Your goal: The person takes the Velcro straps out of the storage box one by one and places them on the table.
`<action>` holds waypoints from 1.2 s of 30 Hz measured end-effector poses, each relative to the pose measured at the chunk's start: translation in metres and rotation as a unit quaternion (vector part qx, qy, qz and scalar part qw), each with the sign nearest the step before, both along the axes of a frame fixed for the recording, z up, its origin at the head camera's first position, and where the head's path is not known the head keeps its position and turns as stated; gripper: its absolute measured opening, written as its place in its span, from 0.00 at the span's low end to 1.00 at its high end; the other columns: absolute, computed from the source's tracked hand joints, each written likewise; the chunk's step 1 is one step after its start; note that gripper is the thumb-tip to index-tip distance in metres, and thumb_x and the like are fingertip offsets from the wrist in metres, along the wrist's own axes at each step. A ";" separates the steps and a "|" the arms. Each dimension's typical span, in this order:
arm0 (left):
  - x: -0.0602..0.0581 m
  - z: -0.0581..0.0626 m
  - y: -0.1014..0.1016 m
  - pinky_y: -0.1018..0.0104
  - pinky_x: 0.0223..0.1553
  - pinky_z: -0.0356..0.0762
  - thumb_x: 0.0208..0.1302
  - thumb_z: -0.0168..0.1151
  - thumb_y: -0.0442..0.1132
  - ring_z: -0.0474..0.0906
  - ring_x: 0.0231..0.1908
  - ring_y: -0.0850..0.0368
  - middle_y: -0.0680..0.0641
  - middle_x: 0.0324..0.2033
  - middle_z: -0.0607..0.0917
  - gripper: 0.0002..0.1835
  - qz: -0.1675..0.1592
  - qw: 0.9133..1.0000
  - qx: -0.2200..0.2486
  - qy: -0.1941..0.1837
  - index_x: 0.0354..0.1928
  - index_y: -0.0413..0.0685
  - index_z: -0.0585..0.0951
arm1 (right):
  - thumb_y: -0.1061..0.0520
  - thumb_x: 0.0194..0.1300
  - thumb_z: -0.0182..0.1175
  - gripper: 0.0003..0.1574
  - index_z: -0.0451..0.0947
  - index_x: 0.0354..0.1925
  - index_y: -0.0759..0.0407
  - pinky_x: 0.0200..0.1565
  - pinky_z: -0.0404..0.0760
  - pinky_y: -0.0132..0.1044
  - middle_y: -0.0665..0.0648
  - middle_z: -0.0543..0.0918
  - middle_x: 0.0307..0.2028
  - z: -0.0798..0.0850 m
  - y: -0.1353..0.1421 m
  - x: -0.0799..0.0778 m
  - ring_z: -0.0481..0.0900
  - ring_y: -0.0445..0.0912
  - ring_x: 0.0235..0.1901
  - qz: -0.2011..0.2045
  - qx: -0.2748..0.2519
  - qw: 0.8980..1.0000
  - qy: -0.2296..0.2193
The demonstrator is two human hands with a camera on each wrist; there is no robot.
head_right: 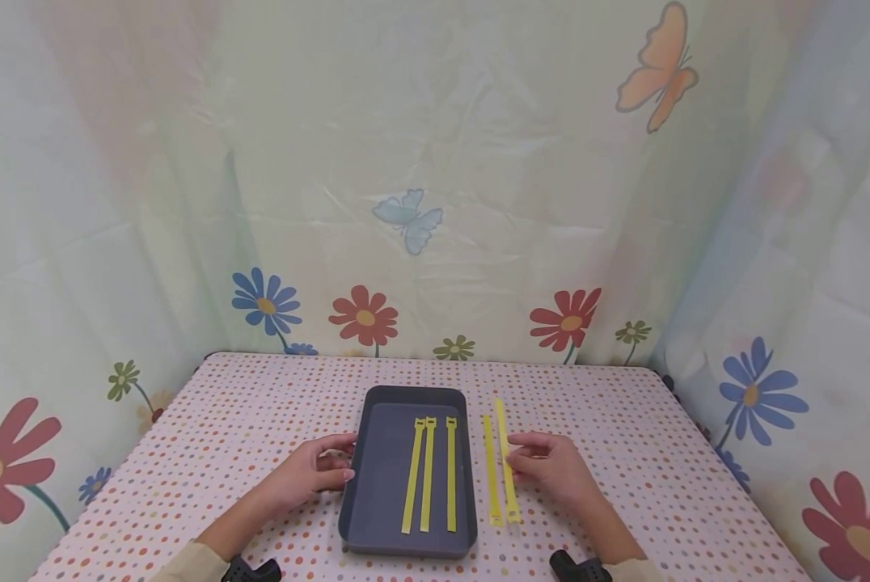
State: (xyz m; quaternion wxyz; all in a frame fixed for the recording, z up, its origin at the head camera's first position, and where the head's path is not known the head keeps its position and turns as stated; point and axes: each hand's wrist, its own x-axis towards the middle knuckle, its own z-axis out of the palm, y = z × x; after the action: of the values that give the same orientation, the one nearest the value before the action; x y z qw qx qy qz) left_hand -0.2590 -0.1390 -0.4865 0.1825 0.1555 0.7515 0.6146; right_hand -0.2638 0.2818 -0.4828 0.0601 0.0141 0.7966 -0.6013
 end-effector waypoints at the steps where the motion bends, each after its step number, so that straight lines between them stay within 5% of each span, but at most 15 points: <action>1: 0.000 0.000 0.000 0.63 0.49 0.87 0.69 0.67 0.36 0.84 0.50 0.55 0.34 0.65 0.75 0.37 0.001 1.000 0.000 0.000 0.76 0.36 0.64 | 0.64 0.63 0.71 0.32 0.76 0.63 0.74 0.38 0.90 0.41 0.58 0.87 0.38 -0.001 0.001 -0.001 0.88 0.48 0.36 0.000 0.001 1.000 -0.002; 10: 0.000 0.001 0.001 0.62 0.49 0.87 0.69 0.66 0.34 0.84 0.49 0.56 0.35 0.65 0.75 0.37 0.002 1.000 0.001 -0.002 0.76 0.35 0.63 | 0.65 0.61 0.72 0.31 0.77 0.61 0.74 0.36 0.90 0.41 0.58 0.88 0.36 -0.007 0.004 -0.004 0.89 0.48 0.33 -0.022 0.011 0.999 -0.025; 19: 0.000 0.001 0.000 0.63 0.49 0.87 0.69 0.67 0.35 0.84 0.50 0.55 0.35 0.64 0.75 0.37 0.001 1.000 0.004 -0.003 0.76 0.35 0.64 | 0.65 0.60 0.72 0.25 0.82 0.56 0.69 0.33 0.89 0.40 0.58 0.89 0.37 -0.009 -0.001 -0.009 0.88 0.47 0.30 -0.050 0.086 0.994 -0.036; 36: -0.003 -0.004 -0.001 0.64 0.48 0.87 0.68 0.68 0.36 0.84 0.49 0.57 0.38 0.63 0.76 0.37 0.007 1.000 -0.006 -0.001 0.76 0.38 0.65 | 0.66 0.62 0.69 0.20 0.82 0.53 0.70 0.31 0.88 0.38 0.59 0.84 0.33 0.003 -0.010 -0.012 0.85 0.45 0.26 -0.031 0.166 0.985 -0.041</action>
State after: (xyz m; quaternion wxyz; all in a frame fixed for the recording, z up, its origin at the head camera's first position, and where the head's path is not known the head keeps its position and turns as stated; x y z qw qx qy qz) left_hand -0.2623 -0.1397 -0.4904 0.1797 0.1486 0.7564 0.6111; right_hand -0.2758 0.2717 -0.4795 0.0708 0.0734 0.8815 -0.4611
